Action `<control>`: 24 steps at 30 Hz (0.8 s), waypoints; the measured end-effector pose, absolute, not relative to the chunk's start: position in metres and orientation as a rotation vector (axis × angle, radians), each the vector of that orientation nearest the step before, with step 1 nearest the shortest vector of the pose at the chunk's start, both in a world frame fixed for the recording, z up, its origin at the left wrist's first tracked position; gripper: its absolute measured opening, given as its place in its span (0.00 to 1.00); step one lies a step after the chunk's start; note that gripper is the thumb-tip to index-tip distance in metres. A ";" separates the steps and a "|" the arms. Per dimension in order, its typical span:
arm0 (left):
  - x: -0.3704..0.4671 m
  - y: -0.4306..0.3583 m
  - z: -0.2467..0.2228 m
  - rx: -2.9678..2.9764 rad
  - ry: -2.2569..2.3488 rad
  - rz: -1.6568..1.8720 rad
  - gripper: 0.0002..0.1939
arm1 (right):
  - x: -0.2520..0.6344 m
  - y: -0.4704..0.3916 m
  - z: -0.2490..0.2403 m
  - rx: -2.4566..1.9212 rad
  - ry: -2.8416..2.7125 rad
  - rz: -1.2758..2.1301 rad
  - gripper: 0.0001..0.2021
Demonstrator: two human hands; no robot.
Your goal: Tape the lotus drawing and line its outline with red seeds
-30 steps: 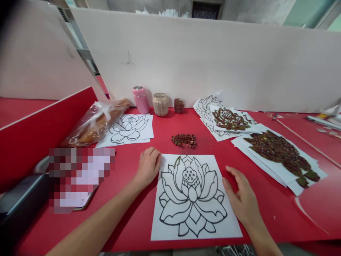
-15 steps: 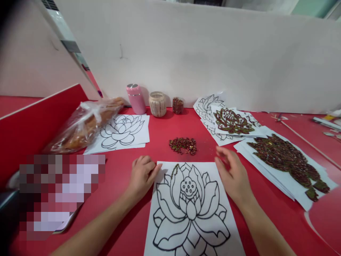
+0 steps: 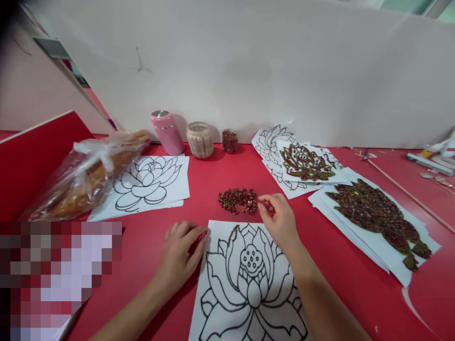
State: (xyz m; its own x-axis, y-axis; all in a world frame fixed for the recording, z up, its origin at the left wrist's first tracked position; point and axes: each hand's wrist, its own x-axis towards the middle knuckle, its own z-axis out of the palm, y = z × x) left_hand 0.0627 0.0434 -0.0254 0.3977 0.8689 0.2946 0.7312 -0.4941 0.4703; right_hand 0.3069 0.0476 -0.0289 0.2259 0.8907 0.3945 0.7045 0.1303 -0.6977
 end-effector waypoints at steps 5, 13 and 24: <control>0.063 0.044 -0.026 2.524 1.319 0.641 0.14 | 0.301 0.051 -0.029 -1.598 -1.640 0.363 0.10; 0.063 0.042 -0.028 2.661 1.276 0.505 0.14 | 0.306 0.052 -0.021 -1.639 -1.627 0.385 0.13; 0.056 0.043 -0.030 2.698 1.309 0.531 0.13 | 0.298 0.061 -0.008 -1.841 -2.017 0.263 0.05</control>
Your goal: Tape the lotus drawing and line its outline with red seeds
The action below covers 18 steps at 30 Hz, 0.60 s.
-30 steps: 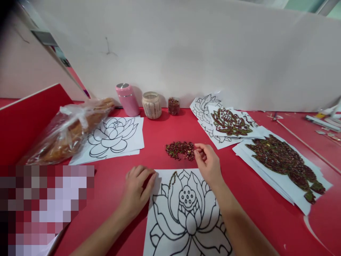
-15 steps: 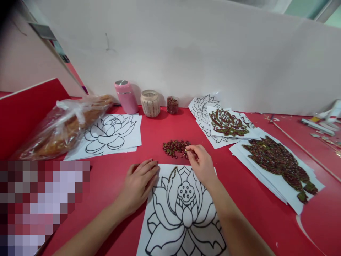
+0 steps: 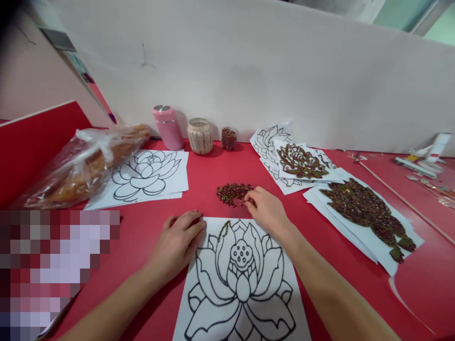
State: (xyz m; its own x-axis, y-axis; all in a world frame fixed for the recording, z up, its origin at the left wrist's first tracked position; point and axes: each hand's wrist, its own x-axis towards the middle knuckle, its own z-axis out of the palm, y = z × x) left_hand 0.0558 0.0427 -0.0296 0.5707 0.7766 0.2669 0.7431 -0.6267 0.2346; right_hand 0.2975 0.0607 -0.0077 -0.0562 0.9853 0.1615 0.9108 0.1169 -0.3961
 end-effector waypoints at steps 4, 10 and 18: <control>0.059 0.040 -0.028 2.697 1.353 0.506 0.12 | 0.291 0.061 -0.013 -1.941 -2.031 0.157 0.06; 0.059 0.039 -0.026 2.692 1.369 0.452 0.10 | 0.292 0.066 -0.014 -2.046 -2.076 0.095 0.06; 0.060 0.038 -0.026 2.670 1.409 0.394 0.09 | 0.291 0.076 -0.011 -2.085 -2.199 0.095 0.05</control>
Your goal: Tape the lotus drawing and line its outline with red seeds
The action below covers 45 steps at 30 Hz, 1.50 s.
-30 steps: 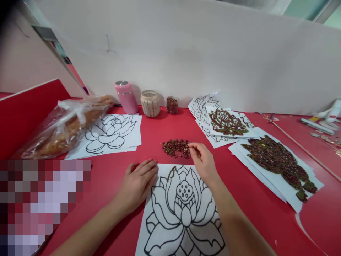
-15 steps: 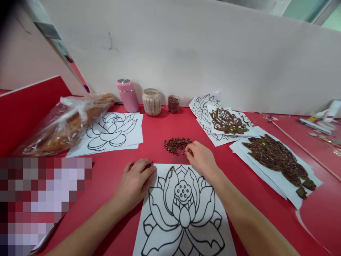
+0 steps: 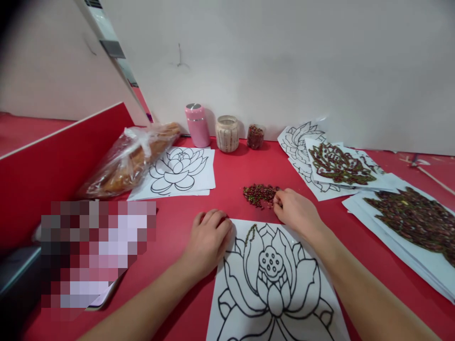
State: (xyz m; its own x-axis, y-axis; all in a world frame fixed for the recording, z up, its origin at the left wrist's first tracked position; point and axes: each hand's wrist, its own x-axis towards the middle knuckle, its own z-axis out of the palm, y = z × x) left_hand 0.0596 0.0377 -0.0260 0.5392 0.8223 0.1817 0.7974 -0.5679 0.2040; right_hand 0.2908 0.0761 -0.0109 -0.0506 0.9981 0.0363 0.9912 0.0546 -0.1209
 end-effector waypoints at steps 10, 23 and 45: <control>0.061 0.036 -0.025 2.692 1.430 0.355 0.09 | 0.290 0.059 -0.012 -2.106 -2.013 0.204 0.08; 0.059 0.037 -0.025 2.629 1.414 0.394 0.08 | 0.298 0.028 -0.019 -1.881 -1.776 0.320 0.09; 0.060 0.042 -0.028 2.681 1.448 0.392 0.11 | 0.287 -0.014 -0.017 -1.823 -1.784 0.588 0.08</control>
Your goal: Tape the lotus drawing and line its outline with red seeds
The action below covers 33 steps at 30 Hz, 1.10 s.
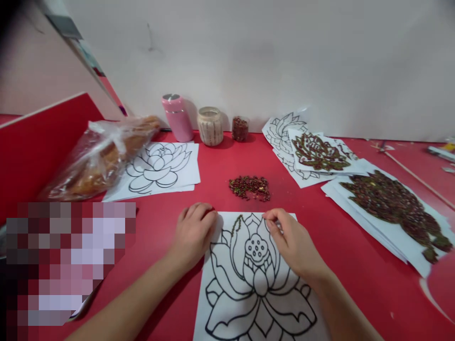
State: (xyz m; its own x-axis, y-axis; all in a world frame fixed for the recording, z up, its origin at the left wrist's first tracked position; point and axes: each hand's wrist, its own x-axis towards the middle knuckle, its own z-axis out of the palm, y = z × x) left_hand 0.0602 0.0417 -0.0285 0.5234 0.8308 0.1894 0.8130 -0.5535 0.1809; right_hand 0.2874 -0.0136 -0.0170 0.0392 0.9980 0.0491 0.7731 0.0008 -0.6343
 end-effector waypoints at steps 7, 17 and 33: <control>0.060 0.044 -0.028 2.656 1.427 0.457 0.10 | 0.289 -0.014 -0.019 -1.793 -1.788 0.585 0.07; 0.062 0.046 -0.029 2.654 1.421 0.497 0.10 | 0.288 -0.010 -0.022 -1.617 -1.434 0.337 0.06; 0.062 0.046 -0.031 2.593 1.423 0.621 0.11 | 0.246 -0.018 0.003 -1.715 -1.724 0.587 0.04</control>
